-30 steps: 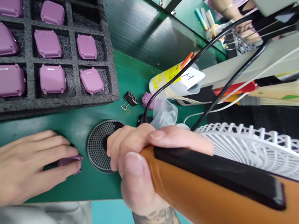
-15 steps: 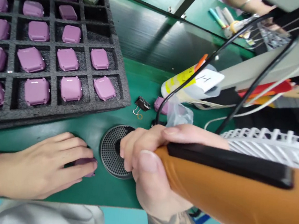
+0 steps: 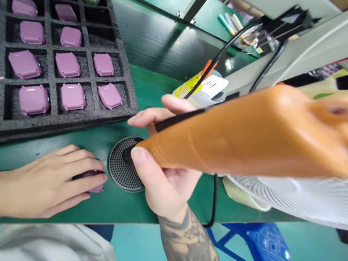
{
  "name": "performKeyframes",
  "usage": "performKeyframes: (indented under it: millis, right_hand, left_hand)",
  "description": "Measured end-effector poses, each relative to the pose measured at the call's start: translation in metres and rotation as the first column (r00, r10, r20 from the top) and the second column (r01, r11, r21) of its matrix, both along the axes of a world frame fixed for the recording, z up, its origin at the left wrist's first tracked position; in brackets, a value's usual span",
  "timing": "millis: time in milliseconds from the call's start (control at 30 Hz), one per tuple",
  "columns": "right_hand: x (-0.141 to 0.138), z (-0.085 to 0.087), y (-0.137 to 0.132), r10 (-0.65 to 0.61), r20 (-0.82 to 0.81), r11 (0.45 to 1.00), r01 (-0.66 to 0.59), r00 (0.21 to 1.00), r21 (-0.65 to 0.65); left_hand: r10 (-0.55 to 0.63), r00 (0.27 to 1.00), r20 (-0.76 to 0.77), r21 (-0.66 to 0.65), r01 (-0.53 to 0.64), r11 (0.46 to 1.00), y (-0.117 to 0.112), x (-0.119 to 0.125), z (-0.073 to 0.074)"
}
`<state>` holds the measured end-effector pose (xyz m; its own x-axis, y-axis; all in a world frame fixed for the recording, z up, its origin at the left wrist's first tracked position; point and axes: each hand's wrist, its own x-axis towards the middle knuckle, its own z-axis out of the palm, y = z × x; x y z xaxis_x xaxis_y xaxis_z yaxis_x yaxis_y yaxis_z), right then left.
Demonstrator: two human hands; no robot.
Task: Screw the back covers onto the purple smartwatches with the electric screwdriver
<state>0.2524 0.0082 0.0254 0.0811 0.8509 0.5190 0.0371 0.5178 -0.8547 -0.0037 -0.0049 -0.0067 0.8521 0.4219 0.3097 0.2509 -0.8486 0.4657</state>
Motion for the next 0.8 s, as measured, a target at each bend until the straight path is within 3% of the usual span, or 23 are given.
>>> performKeyframes:
  millis: [100, 200, 333, 500, 600, 800]
  right_hand:
    - [-0.001, -0.009, 0.005, -0.03, 0.022, 0.998, 0.029, 0.999, 0.05]
    - [-0.001, -0.018, 0.014, -0.097, 0.059, 0.98, 0.085, 0.994, 0.18]
    - [0.003, -0.025, 0.03, -0.164, 0.087, 0.944, 0.131, 0.983, 0.304]
    - [0.008, -0.036, 0.05, -0.152, 0.12, 0.935, 0.103, 0.981, 0.339]
    - [0.012, -0.042, 0.062, -0.17, 0.103, 0.926, 0.123, 0.98, 0.356]
    - [0.019, -0.042, 0.072, -0.173, 0.164, 0.909, 0.094, 0.971, 0.406]
  left_hand:
    - [0.001, 1.0, -0.02, 0.097, 0.001, 0.995, 0.0, 0.0, 0.001]
    - [0.064, 0.997, -0.053, 0.215, -0.051, 0.975, -0.012, -0.015, 0.004]
    - [0.293, 0.951, -0.1, 0.346, -0.243, 0.906, -0.049, -0.067, 0.003]
    - [0.603, 0.787, -0.13, 0.42, -0.507, 0.752, -0.086, -0.118, -0.016]
    - [0.658, 0.74, -0.14, 0.439, -0.549, 0.711, -0.087, -0.122, -0.029]
    - [0.677, 0.734, -0.057, 0.471, -0.577, 0.667, -0.076, -0.121, -0.046]
